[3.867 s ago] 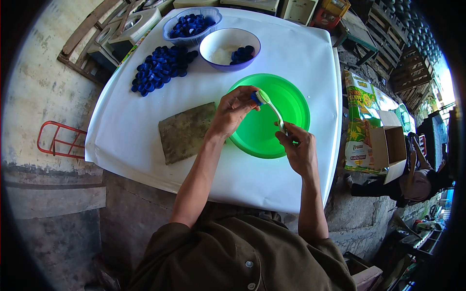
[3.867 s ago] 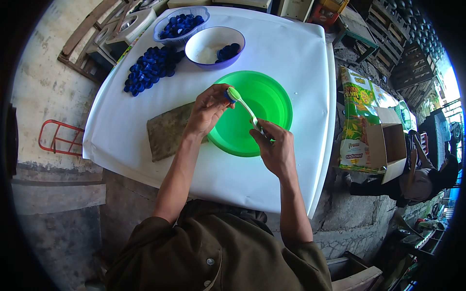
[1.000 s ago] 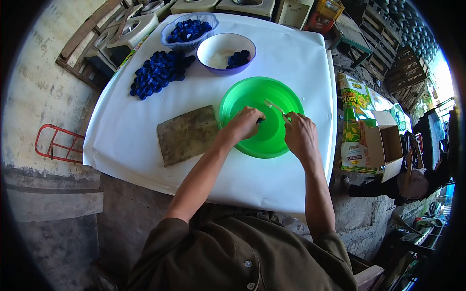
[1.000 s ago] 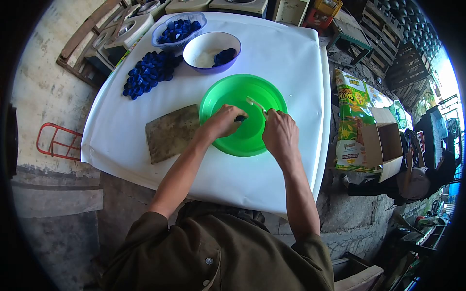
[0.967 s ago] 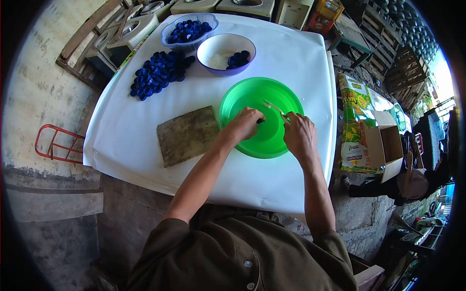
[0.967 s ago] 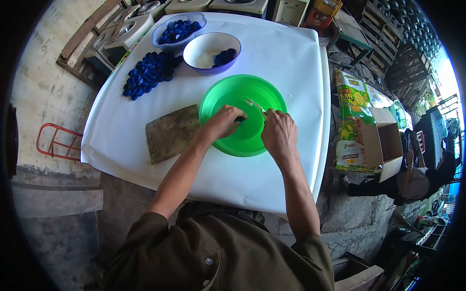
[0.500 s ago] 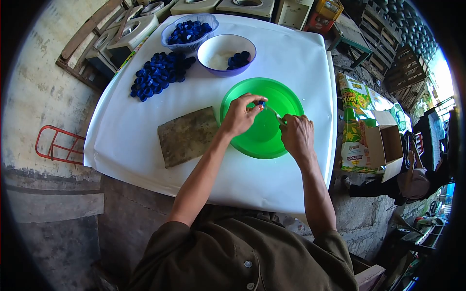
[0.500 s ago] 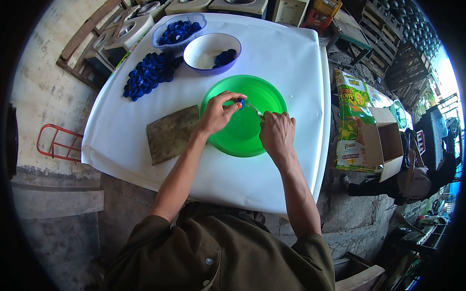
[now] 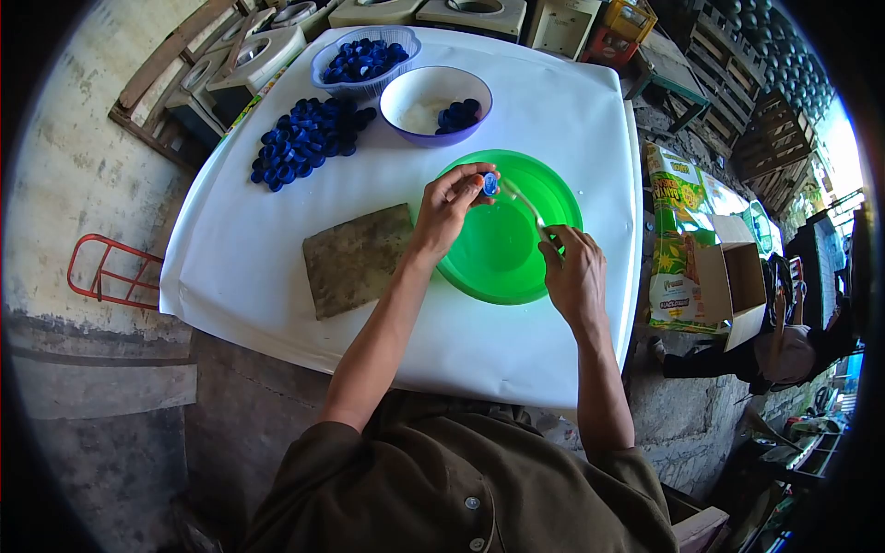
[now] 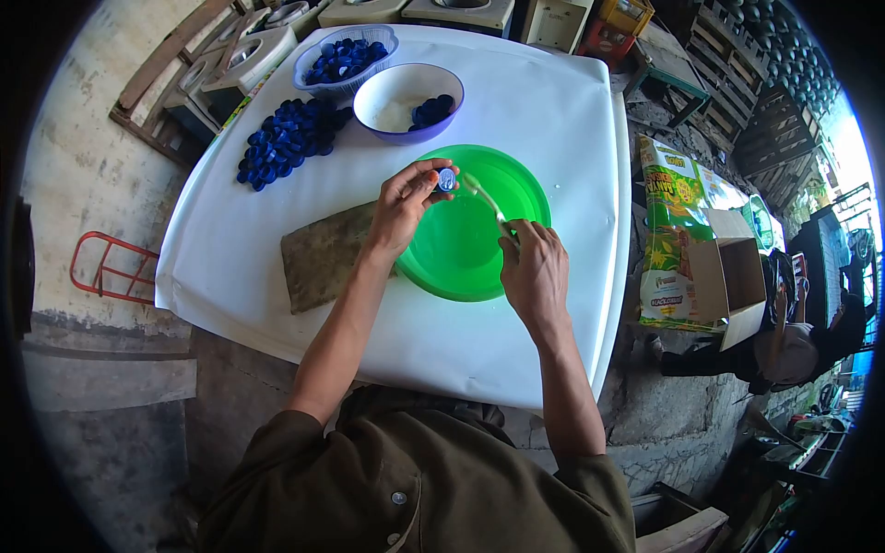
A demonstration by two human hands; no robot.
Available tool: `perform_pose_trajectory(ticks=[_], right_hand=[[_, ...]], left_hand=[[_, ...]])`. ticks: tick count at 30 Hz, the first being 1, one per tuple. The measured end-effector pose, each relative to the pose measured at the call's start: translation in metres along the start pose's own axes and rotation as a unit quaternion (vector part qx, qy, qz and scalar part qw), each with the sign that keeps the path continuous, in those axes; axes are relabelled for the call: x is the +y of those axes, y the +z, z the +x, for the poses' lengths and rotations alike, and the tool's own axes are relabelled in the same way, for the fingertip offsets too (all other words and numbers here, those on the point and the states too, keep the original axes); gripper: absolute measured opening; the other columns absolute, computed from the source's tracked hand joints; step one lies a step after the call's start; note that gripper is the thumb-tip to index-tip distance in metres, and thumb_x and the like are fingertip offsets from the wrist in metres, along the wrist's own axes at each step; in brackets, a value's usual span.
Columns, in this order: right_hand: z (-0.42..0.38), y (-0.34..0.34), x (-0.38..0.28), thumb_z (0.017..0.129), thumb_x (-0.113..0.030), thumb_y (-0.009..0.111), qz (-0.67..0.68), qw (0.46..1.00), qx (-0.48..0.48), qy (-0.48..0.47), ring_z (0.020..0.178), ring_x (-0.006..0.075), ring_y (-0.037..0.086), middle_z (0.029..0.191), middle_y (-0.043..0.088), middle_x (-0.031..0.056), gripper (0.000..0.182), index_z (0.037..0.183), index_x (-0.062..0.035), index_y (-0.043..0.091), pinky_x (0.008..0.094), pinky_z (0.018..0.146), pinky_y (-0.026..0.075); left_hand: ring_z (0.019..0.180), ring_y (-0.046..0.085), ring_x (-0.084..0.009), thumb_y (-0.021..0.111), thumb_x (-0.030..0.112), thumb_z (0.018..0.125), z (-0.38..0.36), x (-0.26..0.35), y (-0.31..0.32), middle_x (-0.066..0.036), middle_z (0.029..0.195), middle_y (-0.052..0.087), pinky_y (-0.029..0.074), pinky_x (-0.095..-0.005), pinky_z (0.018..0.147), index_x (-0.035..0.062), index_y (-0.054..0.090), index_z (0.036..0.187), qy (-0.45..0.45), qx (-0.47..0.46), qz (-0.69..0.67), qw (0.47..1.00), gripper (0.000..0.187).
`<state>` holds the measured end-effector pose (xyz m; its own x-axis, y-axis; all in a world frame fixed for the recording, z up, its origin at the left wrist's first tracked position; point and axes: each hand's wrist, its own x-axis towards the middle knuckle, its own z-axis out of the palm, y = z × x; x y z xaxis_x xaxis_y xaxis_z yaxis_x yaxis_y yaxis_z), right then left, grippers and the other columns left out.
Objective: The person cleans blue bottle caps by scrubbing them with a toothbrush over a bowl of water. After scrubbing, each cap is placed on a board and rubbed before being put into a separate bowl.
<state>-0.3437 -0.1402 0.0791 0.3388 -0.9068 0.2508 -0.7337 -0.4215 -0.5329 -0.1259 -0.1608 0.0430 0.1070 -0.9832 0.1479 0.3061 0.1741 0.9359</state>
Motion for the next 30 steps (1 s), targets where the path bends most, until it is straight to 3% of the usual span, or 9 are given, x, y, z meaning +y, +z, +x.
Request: perform_pose_trajectory(ticks=[5, 11, 14, 17, 23, 28, 30], right_hand=[[0.0, -0.011, -0.017, 0.086, -0.002, 0.068, 0.097, 0.992, -0.001, 0.075, 0.087, 0.0372, 0.068, 0.098, 0.07, 0.0195, 0.02, 0.105, 0.0036, 0.063, 0.0457, 0.075, 0.052], [-0.002, 0.002, -0.019, 0.087, -0.001, 0.067, 0.162, 0.986, 0.009, 0.042, 0.087, 0.0373, 0.069, 0.102, 0.069, 0.0218, 0.021, 0.106, 0.0055, 0.063, 0.0449, 0.075, 0.053], [-0.008, 0.009, -0.026, 0.088, -0.002, 0.067, 0.175, 0.984, 0.014, 0.035, 0.091, 0.039, 0.068, 0.102, 0.068, 0.024, 0.026, 0.111, 0.0074, 0.063, 0.0441, 0.079, 0.053], [-0.009, 0.006, -0.028, 0.088, -0.003, 0.066, 0.18, 0.983, 0.009, 0.041, 0.092, 0.0395, 0.068, 0.103, 0.068, 0.0245, 0.027, 0.112, 0.0082, 0.063, 0.0428, 0.08, 0.053], [-0.003, 0.004, -0.032, 0.089, -0.002, 0.066, 0.198, 0.979, 0.001, 0.047, 0.089, 0.0364, 0.068, 0.101, 0.069, 0.022, 0.025, 0.112, 0.0072, 0.063, 0.0418, 0.077, 0.053], [-0.006, -0.01, -0.024, 0.087, -0.004, 0.069, 0.191, 0.977, -0.02, 0.096, 0.082, 0.029, 0.069, 0.098, 0.07, 0.0201, 0.025, 0.109, 0.007, 0.067, 0.0365, 0.069, 0.053], [-0.004, -0.005, -0.021, 0.087, -0.004, 0.069, 0.189, 0.979, 0.001, 0.074, 0.079, 0.0276, 0.068, 0.097, 0.07, 0.0193, 0.025, 0.11, 0.0068, 0.067, 0.0362, 0.068, 0.053]], left_hand=[[0.092, 0.062, -0.0092, 0.058, 0.022, 0.103, -0.002, 0.008, 0.003, -0.002, 0.104, 0.068, 0.05, -0.0251, 0.077, 0.0029, 0.066, 0.116, 0.009, 0.033, 0.15, 0.988, 0.024], [0.088, 0.065, -0.0111, 0.058, 0.024, 0.103, 0.0, 0.001, 0.002, -0.002, 0.095, 0.066, 0.053, -0.027, 0.073, 0.0012, 0.063, 0.116, -0.031, -0.008, 0.012, 0.999, 0.027], [0.081, 0.069, -0.0134, 0.063, 0.022, 0.1, 0.003, -0.008, 0.0, -0.005, 0.093, 0.069, 0.057, -0.0282, 0.074, -0.0024, 0.062, 0.115, -0.016, 0.003, -0.055, 0.998, 0.029], [0.084, 0.07, -0.0158, 0.063, 0.02, 0.1, 0.003, -0.007, -0.002, -0.007, 0.094, 0.068, 0.059, -0.0299, 0.078, -0.0032, 0.061, 0.116, -0.02, 0.02, -0.096, 0.995, 0.028], [0.09, 0.068, -0.0182, 0.064, 0.011, 0.098, 0.002, -0.002, -0.001, -0.01, 0.104, 0.066, 0.058, -0.0337, 0.087, -0.0026, 0.054, 0.12, -0.022, -0.012, -0.07, 0.997, 0.028], [0.096, 0.067, -0.0165, 0.068, 0.007, 0.095, 0.001, 0.002, -0.002, -0.009, 0.108, 0.064, 0.058, -0.0328, 0.089, 0.0006, 0.049, 0.125, -0.015, 0.007, -0.072, 0.997, 0.037], [0.098, 0.067, -0.0159, 0.07, 0.006, 0.093, -0.001, 0.001, 0.0, -0.009, 0.109, 0.063, 0.057, -0.0317, 0.09, 0.0011, 0.049, 0.126, -0.031, -0.01, -0.052, 0.998, 0.04]])
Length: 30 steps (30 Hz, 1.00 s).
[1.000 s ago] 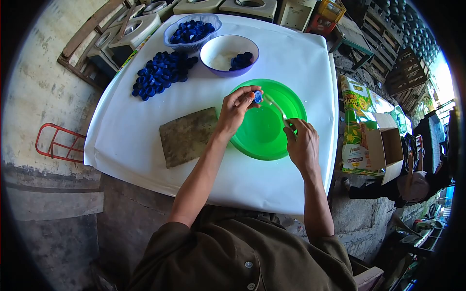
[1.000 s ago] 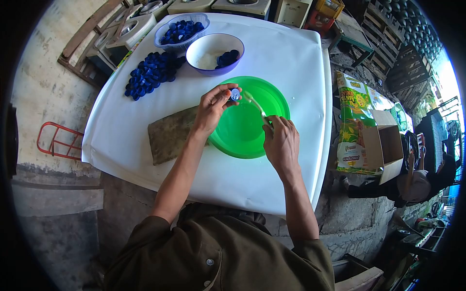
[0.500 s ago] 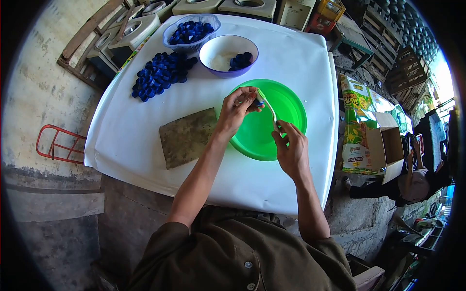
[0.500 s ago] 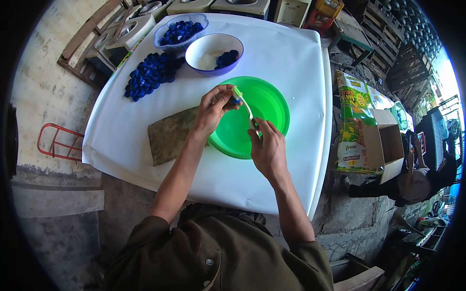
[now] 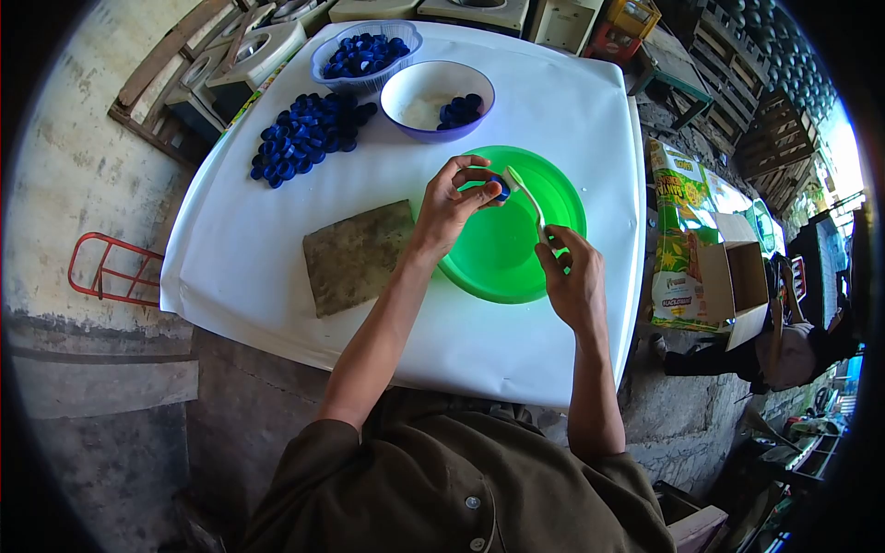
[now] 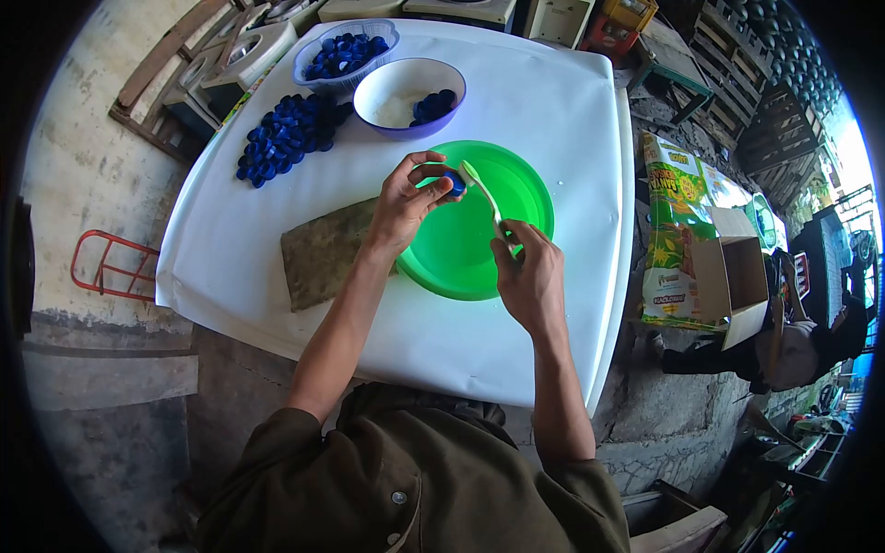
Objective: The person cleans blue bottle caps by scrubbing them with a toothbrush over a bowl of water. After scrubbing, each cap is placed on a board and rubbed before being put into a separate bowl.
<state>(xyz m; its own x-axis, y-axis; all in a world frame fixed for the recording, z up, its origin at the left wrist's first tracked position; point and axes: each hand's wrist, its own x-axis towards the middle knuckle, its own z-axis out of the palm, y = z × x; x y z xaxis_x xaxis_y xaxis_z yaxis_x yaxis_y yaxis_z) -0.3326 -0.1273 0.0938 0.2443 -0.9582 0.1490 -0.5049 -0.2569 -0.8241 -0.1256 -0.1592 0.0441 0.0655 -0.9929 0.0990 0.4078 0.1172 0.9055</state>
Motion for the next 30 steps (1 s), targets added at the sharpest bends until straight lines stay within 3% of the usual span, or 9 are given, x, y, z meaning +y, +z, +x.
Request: perform_pose_trajectory(ticks=[5, 8, 11, 17, 18, 21, 24, 27, 30], right_hand=[[-0.007, 0.003, 0.0, 0.086, -0.004, 0.069, 0.049, 0.999, -0.005, -0.002, 0.073, 0.0277, 0.067, 0.095, 0.07, 0.0192, 0.026, 0.11, 0.0059, 0.067, 0.0359, 0.068, 0.053], [-0.002, -0.009, 0.005, 0.085, -0.005, 0.07, -0.019, 1.0, -0.009, 0.024, 0.074, 0.0291, 0.068, 0.095, 0.07, 0.0203, 0.024, 0.107, 0.0055, 0.068, 0.0367, 0.069, 0.053], [0.002, -0.011, 0.012, 0.085, -0.006, 0.068, -0.076, 0.997, 0.018, -0.005, 0.078, 0.0338, 0.068, 0.093, 0.07, 0.02, 0.02, 0.103, 0.0048, 0.069, 0.0403, 0.072, 0.053], [0.003, -0.011, 0.005, 0.086, -0.008, 0.068, -0.211, 0.974, 0.055, -0.062, 0.078, 0.0339, 0.062, 0.089, 0.07, 0.0175, 0.016, 0.098, 0.0026, 0.07, 0.0414, 0.077, 0.048], [0.003, -0.012, 0.01, 0.085, -0.008, 0.068, -0.226, 0.973, 0.024, -0.049, 0.077, 0.0335, 0.061, 0.088, 0.07, 0.0173, 0.016, 0.097, 0.0024, 0.07, 0.0414, 0.078, 0.047], [0.005, -0.015, 0.012, 0.085, -0.008, 0.069, -0.234, 0.971, 0.014, -0.044, 0.077, 0.0333, 0.06, 0.087, 0.07, 0.0166, 0.016, 0.097, 0.002, 0.07, 0.0416, 0.079, 0.047], [0.004, -0.017, 0.011, 0.084, -0.008, 0.069, -0.221, 0.974, 0.034, -0.041, 0.079, 0.0335, 0.06, 0.086, 0.07, 0.016, 0.017, 0.099, 0.0015, 0.07, 0.0418, 0.079, 0.047], [0.006, -0.025, 0.003, 0.086, -0.009, 0.069, -0.219, 0.974, 0.031, -0.04, 0.079, 0.0334, 0.06, 0.088, 0.07, 0.0157, 0.018, 0.1, 0.0022, 0.069, 0.0424, 0.079, 0.047], [0.006, -0.032, -0.008, 0.088, -0.01, 0.068, -0.196, 0.975, 0.086, -0.057, 0.079, 0.0328, 0.062, 0.088, 0.07, 0.0162, 0.018, 0.101, 0.0027, 0.069, 0.0434, 0.078, 0.048]], left_hand=[[0.097, 0.067, -0.0152, 0.074, 0.006, 0.089, 0.0, -0.005, 0.0, -0.009, 0.109, 0.062, 0.057, -0.028, 0.087, 0.0009, 0.048, 0.128, 0.012, -0.008, 0.0, 1.0, 0.046], [0.096, 0.067, -0.014, 0.073, 0.009, 0.091, -0.002, 0.0, 0.004, -0.009, 0.102, 0.066, 0.056, -0.0267, 0.085, 0.0, 0.056, 0.121, 0.025, 0.035, 0.028, 0.999, 0.035], [0.094, 0.067, -0.0147, 0.074, 0.012, 0.09, 0.002, -0.006, -0.001, -0.009, 0.092, 0.07, 0.055, -0.0274, 0.082, -0.0004, 0.064, 0.11, 0.004, 0.022, 0.166, 0.986, 0.024], [0.1, 0.063, -0.027, 0.078, 0.016, 0.083, -0.011, -0.008, 0.028, -0.009, 0.087, 0.071, 0.05, -0.0385, 0.091, 0.0041, 0.068, 0.107, 0.062, -0.005, 0.584, 0.809, 0.028], [0.105, 0.06, -0.0295, 0.08, 0.018, 0.081, -0.015, -0.003, 0.034, -0.008, 0.085, 0.07, 0.039, -0.0507, 0.103, 0.007, 0.067, 0.107, 0.067, -0.007, 0.607, 0.792, 0.031], [0.107, 0.061, -0.0285, 0.081, 0.018, 0.08, -0.017, 0.006, 0.038, -0.007, 0.087, 0.07, 0.029, -0.0612, 0.107, 0.0078, 0.065, 0.107, 0.043, -0.031, 0.683, 0.729, 0.033], [0.106, 0.061, -0.0277, 0.082, 0.017, 0.079, -0.016, 0.004, 0.034, -0.006, 0.09, 0.07, 0.024, -0.069, 0.105, 0.0083, 0.064, 0.107, 0.113, 0.004, 0.686, 0.718, 0.034], [0.104, 0.061, -0.0275, 0.081, 0.016, 0.079, -0.012, 0.018, 0.039, -0.006, 0.092, 0.07, 0.029, -0.0605, 0.106, 0.0073, 0.063, 0.103, 0.126, 0.014, 0.64, 0.758, 0.031], [0.101, 0.061, -0.0272, 0.081, 0.015, 0.08, -0.003, 0.038, 0.05, -0.007, 0.09, 0.069, 0.04, -0.0506, 0.099, 0.0058, 0.063, 0.096, 0.238, 0.018, 0.563, 0.791, 0.027]])
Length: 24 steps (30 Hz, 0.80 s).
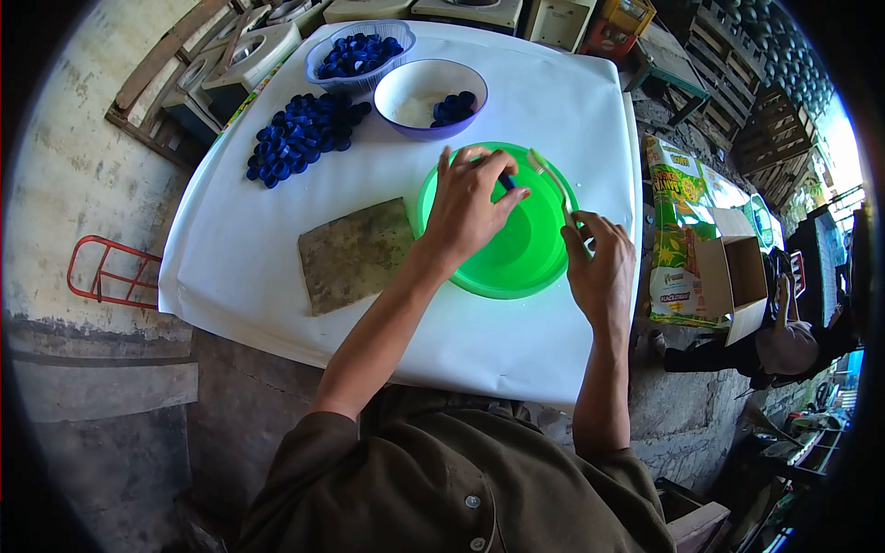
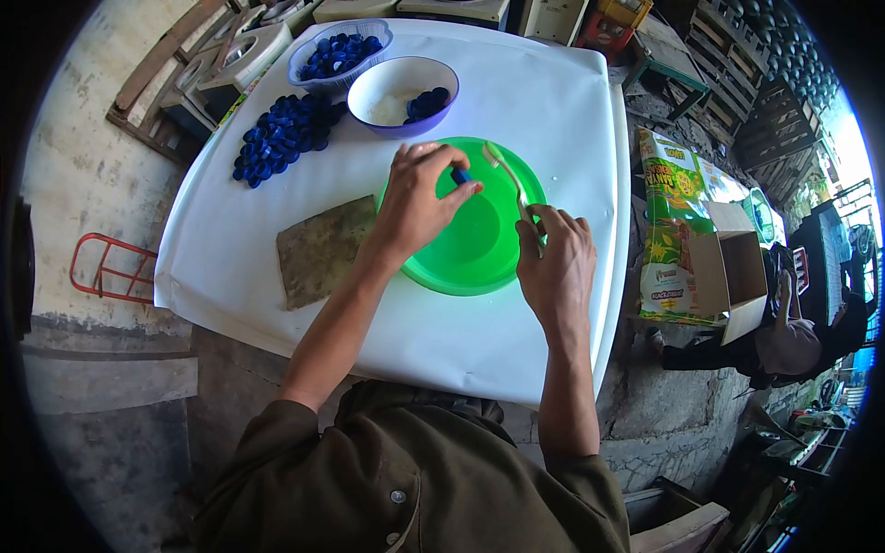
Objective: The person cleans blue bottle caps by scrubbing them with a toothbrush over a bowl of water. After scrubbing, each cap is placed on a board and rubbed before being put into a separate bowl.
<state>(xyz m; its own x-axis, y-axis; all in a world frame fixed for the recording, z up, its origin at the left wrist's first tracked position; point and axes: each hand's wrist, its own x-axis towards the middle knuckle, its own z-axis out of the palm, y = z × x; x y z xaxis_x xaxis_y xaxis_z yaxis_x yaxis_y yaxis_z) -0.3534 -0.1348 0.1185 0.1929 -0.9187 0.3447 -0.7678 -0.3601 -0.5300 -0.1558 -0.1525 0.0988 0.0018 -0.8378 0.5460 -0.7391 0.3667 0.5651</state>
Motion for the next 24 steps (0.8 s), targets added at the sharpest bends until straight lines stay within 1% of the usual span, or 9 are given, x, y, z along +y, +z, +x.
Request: perform_pose_trajectory(ticks=[3, 4, 8, 9, 13, 18, 20, 22, 24], right_hand=[[-0.001, -0.004, -0.006, 0.09, -0.011, 0.067, 0.043, 0.998, 0.043, 0.008, 0.079, 0.0322, 0.064, 0.089, 0.07, 0.0168, 0.018, 0.102, 0.0031, 0.069, 0.045, 0.077, 0.048], [-0.002, -0.001, -0.007, 0.089, -0.01, 0.067, 0.063, 0.997, 0.052, 0.018, 0.082, 0.0337, 0.064, 0.09, 0.07, 0.018, 0.019, 0.102, 0.0032, 0.068, 0.0457, 0.077, 0.049], [-0.009, 0.016, 0.017, 0.087, -0.009, 0.069, -0.021, 0.993, -0.116, 0.029, 0.085, 0.0357, 0.065, 0.092, 0.071, 0.019, 0.018, 0.101, 0.0017, 0.069, 0.0456, 0.08, 0.05], [-0.007, 0.014, 0.016, 0.087, -0.009, 0.069, -0.014, 0.995, -0.091, 0.025, 0.085, 0.0354, 0.065, 0.092, 0.071, 0.0186, 0.017, 0.101, 0.0015, 0.069, 0.0456, 0.08, 0.05], [-0.005, -0.001, 0.002, 0.088, -0.009, 0.069, 0.013, 0.999, -0.034, 0.032, 0.082, 0.0332, 0.065, 0.09, 0.071, 0.0168, 0.017, 0.101, 0.0015, 0.069, 0.0447, 0.078, 0.049], [-0.003, -0.01, 0.001, 0.089, -0.01, 0.069, 0.033, 0.999, -0.007, 0.035, 0.078, 0.0316, 0.066, 0.088, 0.071, 0.0169, 0.018, 0.102, 0.0027, 0.068, 0.0436, 0.075, 0.049], [-0.003, -0.009, 0.004, 0.089, -0.011, 0.069, 0.031, 0.998, -0.013, 0.045, 0.077, 0.0316, 0.066, 0.087, 0.071, 0.0171, 0.019, 0.102, 0.0032, 0.068, 0.0435, 0.074, 0.05], [-0.004, -0.008, 0.006, 0.088, -0.011, 0.07, 0.029, 0.998, -0.024, 0.058, 0.076, 0.0315, 0.067, 0.088, 0.071, 0.0174, 0.02, 0.102, 0.0035, 0.068, 0.0432, 0.072, 0.05], [-0.005, -0.007, 0.012, 0.088, -0.01, 0.07, 0.033, 0.998, -0.018, 0.042, 0.075, 0.0316, 0.067, 0.088, 0.071, 0.018, 0.02, 0.102, 0.0039, 0.068, 0.0424, 0.071, 0.05]], left_hand=[[0.096, 0.061, -0.0288, 0.08, 0.013, 0.08, 0.002, 0.014, -0.001, -0.009, 0.089, 0.068, 0.048, -0.0428, 0.083, 0.004, 0.061, 0.09, 0.047, 0.111, -0.065, 0.991, 0.024], [0.093, 0.062, -0.0292, 0.081, 0.012, 0.08, -0.003, 0.012, 0.006, -0.009, 0.088, 0.068, 0.048, -0.043, 0.08, 0.0037, 0.061, 0.09, 0.016, 0.083, -0.064, 0.994, 0.023], [0.082, 0.063, -0.0309, 0.081, 0.01, 0.079, -0.033, -0.017, 0.033, -0.012, 0.086, 0.068, 0.05, -0.043, 0.071, 0.0026, 0.061, 0.089, -0.101, -0.074, -0.023, 0.992, 0.023], [0.079, 0.064, -0.0313, 0.081, 0.009, 0.079, -0.031, -0.017, 0.029, -0.013, 0.086, 0.068, 0.05, -0.0429, 0.07, 0.0023, 0.061, 0.09, -0.126, -0.121, -0.003, 0.985, 0.024], [0.081, 0.067, -0.0279, 0.081, 0.01, 0.08, -0.018, -0.002, 0.014, -0.014, 0.088, 0.068, 0.053, -0.039, 0.072, 0.0013, 0.059, 0.092, -0.095, 0.006, -0.078, 0.992, 0.026], [0.081, 0.067, -0.0275, 0.078, 0.006, 0.082, 0.0, 0.021, -0.006, -0.015, 0.095, 0.069, 0.054, -0.0366, 0.073, 0.002, 0.058, 0.098, 0.078, 0.216, -0.14, 0.963, 0.026], [0.082, 0.067, -0.0293, 0.077, 0.005, 0.082, -0.01, 0.01, 0.006, -0.016, 0.095, 0.068, 0.054, -0.0368, 0.073, 0.0019, 0.057, 0.099, -0.039, 0.057, -0.075, 0.995, 0.026], [0.083, 0.067, -0.0319, 0.076, 0.003, 0.081, -0.022, -0.009, 0.019, -0.016, 0.093, 0.067, 0.054, -0.0372, 0.073, 0.0022, 0.057, 0.101, -0.145, -0.148, -0.005, 0.978, 0.027], [0.083, 0.067, -0.0311, 0.076, 0.004, 0.081, -0.025, -0.011, 0.022, -0.015, 0.092, 0.066, 0.054, -0.0377, 0.073, 0.0022, 0.058, 0.1, -0.101, -0.055, -0.037, 0.993, 0.027]])
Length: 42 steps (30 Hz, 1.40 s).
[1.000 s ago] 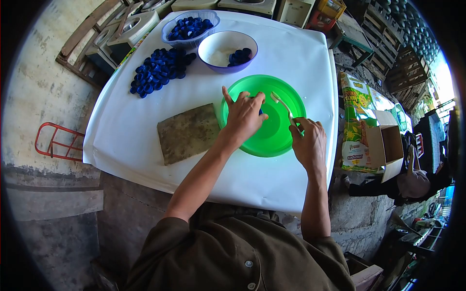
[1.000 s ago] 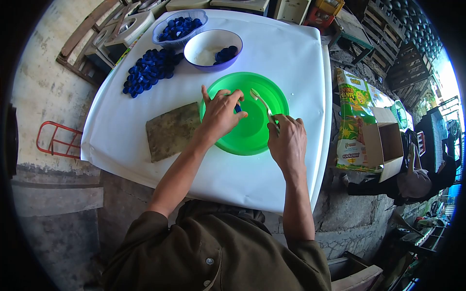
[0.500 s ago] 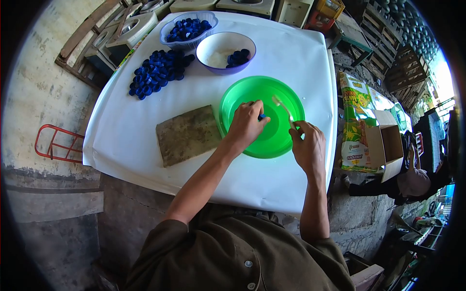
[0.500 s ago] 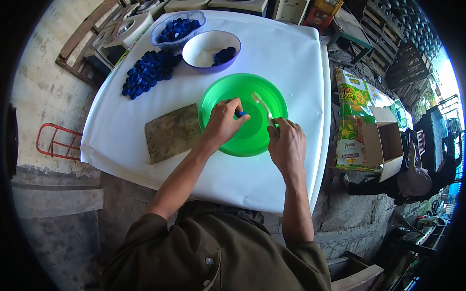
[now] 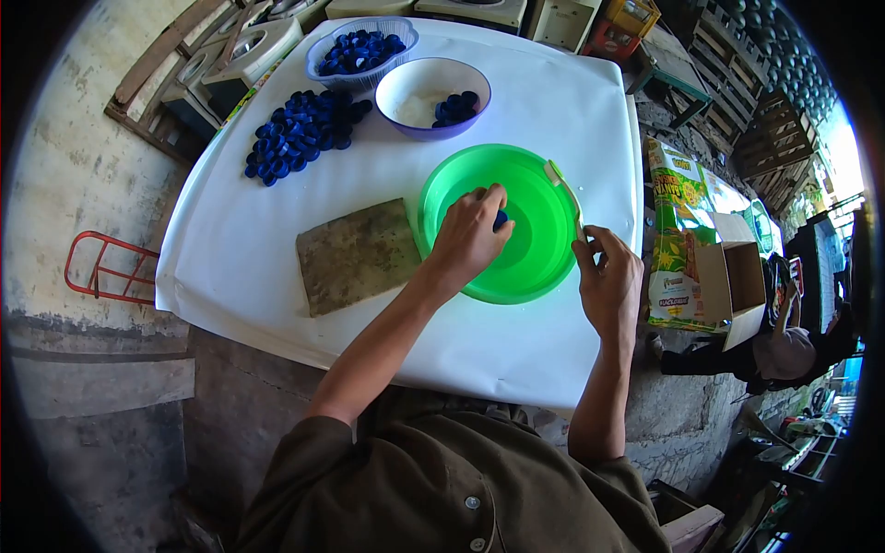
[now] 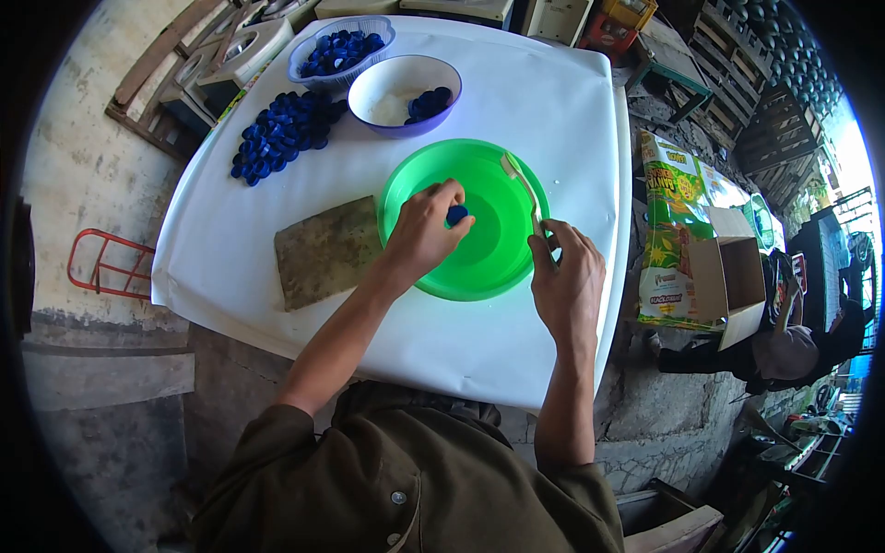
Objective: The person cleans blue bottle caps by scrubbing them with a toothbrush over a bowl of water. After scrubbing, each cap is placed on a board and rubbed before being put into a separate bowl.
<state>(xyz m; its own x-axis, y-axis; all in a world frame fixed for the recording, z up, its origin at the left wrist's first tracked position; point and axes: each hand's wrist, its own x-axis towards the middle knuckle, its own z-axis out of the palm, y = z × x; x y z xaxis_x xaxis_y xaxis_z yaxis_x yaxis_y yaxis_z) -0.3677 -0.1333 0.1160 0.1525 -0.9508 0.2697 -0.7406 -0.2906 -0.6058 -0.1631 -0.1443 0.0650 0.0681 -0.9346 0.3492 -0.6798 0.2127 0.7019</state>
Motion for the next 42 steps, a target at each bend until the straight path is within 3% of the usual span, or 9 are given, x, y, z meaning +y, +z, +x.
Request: perform_pose_trajectory(ticks=[5, 9, 11, 15, 18, 21, 23, 25, 42], right_hand=[[0.001, 0.001, 0.002, 0.089, -0.009, 0.069, 0.013, 1.0, -0.012, 0.017, 0.073, 0.0308, 0.067, 0.089, 0.071, 0.0195, 0.02, 0.103, 0.0048, 0.068, 0.0404, 0.069, 0.051], [0.0, 0.005, 0.002, 0.089, -0.009, 0.069, 0.017, 0.999, -0.019, 0.027, 0.071, 0.0298, 0.067, 0.09, 0.071, 0.0197, 0.021, 0.104, 0.0054, 0.068, 0.0398, 0.068, 0.051], [0.0, 0.007, 0.003, 0.089, -0.009, 0.069, 0.008, 0.999, -0.03, 0.021, 0.07, 0.0281, 0.067, 0.089, 0.071, 0.0188, 0.023, 0.107, 0.0052, 0.068, 0.0378, 0.065, 0.05], [-0.002, 0.016, -0.004, 0.089, -0.008, 0.069, 0.052, 0.997, 0.037, 0.05, 0.07, 0.0262, 0.065, 0.085, 0.07, 0.0164, 0.02, 0.105, 0.0037, 0.069, 0.0371, 0.065, 0.049], [-0.003, 0.02, 0.016, 0.088, -0.009, 0.07, -0.065, 0.992, -0.102, -0.025, 0.074, 0.0307, 0.068, 0.088, 0.07, 0.0173, 0.023, 0.107, 0.0044, 0.07, 0.0425, 0.072, 0.05], [-0.004, 0.028, 0.015, 0.091, -0.011, 0.07, 0.004, 1.0, 0.028, -0.004, 0.071, 0.0247, 0.066, 0.088, 0.07, 0.0144, 0.025, 0.112, 0.0013, 0.07, 0.0375, 0.063, 0.049], [-0.001, 0.02, 0.005, 0.092, -0.012, 0.069, -0.03, 0.999, 0.039, -0.004, 0.069, 0.0219, 0.064, 0.084, 0.069, 0.0123, 0.025, 0.113, 0.0005, 0.07, 0.0364, 0.059, 0.046], [0.003, 0.018, 0.02, 0.091, -0.013, 0.069, -0.085, 0.992, -0.084, -0.041, 0.068, 0.0198, 0.063, 0.082, 0.069, 0.0117, 0.025, 0.111, 0.0011, 0.071, 0.0352, 0.059, 0.046], [0.0, 0.035, 0.013, 0.088, -0.012, 0.073, 0.038, 0.994, -0.1, 0.015, 0.061, 0.0153, 0.056, 0.081, 0.069, 0.0122, 0.028, 0.11, 0.0046, 0.071, 0.031, 0.056, 0.044]], left_hand=[[0.086, 0.067, -0.0265, 0.072, 0.001, 0.083, 0.017, 0.027, -0.026, -0.014, 0.099, 0.066, 0.053, -0.0359, 0.075, 0.0015, 0.058, 0.106, 0.149, 0.25, -0.097, 0.952, 0.027], [0.091, 0.067, -0.0316, 0.07, 0.001, 0.083, 0.001, 0.003, -0.006, -0.018, 0.105, 0.065, 0.054, -0.0411, 0.079, 0.0006, 0.059, 0.111, 0.059, 0.004, 0.045, 0.997, 0.03], [0.094, 0.066, -0.0335, 0.07, 0.002, 0.083, -0.007, -0.007, 0.004, -0.017, 0.106, 0.065, 0.054, -0.0427, 0.081, 0.0011, 0.06, 0.115, 0.028, -0.054, -0.024, 0.998, 0.034], [0.091, 0.066, -0.0277, 0.071, 0.004, 0.086, -0.01, 0.009, -0.005, -0.014, 0.102, 0.066, 0.055, -0.0384, 0.078, 0.0022, 0.061, 0.114, 0.078, 0.092, -0.095, 0.988, 0.03], [0.088, 0.068, -0.024, 0.071, 0.005, 0.086, -0.015, 0.001, -0.023, -0.012, 0.1, 0.067, 0.056, -0.0348, 0.075, 0.0022, 0.061, 0.112, 0.069, 0.151, -0.123, 0.978, 0.028], [0.09, 0.069, -0.021, 0.072, 0.005, 0.086, -0.022, -0.013, -0.052, -0.01, 0.103, 0.069, 0.055, -0.0328, 0.074, 0.0033, 0.063, 0.111, 0.059, 0.204, -0.108, 0.971, 0.026], [0.091, 0.069, -0.0196, 0.072, 0.005, 0.086, -0.03, -0.025, -0.076, -0.009, 0.103, 0.069, 0.055, -0.0319, 0.074, 0.0035, 0.063, 0.112, 0.008, 0.189, -0.083, 0.978, 0.028], [0.091, 0.068, -0.0185, 0.074, 0.004, 0.084, -0.043, -0.04, -0.091, -0.008, 0.102, 0.07, 0.053, -0.0303, 0.074, 0.0045, 0.064, 0.111, -0.036, 0.175, -0.041, 0.983, 0.029], [0.098, 0.063, -0.0312, 0.076, 0.001, 0.078, -0.126, -0.096, -0.089, -0.013, 0.1, 0.07, 0.05, -0.0416, 0.088, 0.004, 0.064, 0.103, -0.147, 0.045, 0.115, 0.981, 0.028]])
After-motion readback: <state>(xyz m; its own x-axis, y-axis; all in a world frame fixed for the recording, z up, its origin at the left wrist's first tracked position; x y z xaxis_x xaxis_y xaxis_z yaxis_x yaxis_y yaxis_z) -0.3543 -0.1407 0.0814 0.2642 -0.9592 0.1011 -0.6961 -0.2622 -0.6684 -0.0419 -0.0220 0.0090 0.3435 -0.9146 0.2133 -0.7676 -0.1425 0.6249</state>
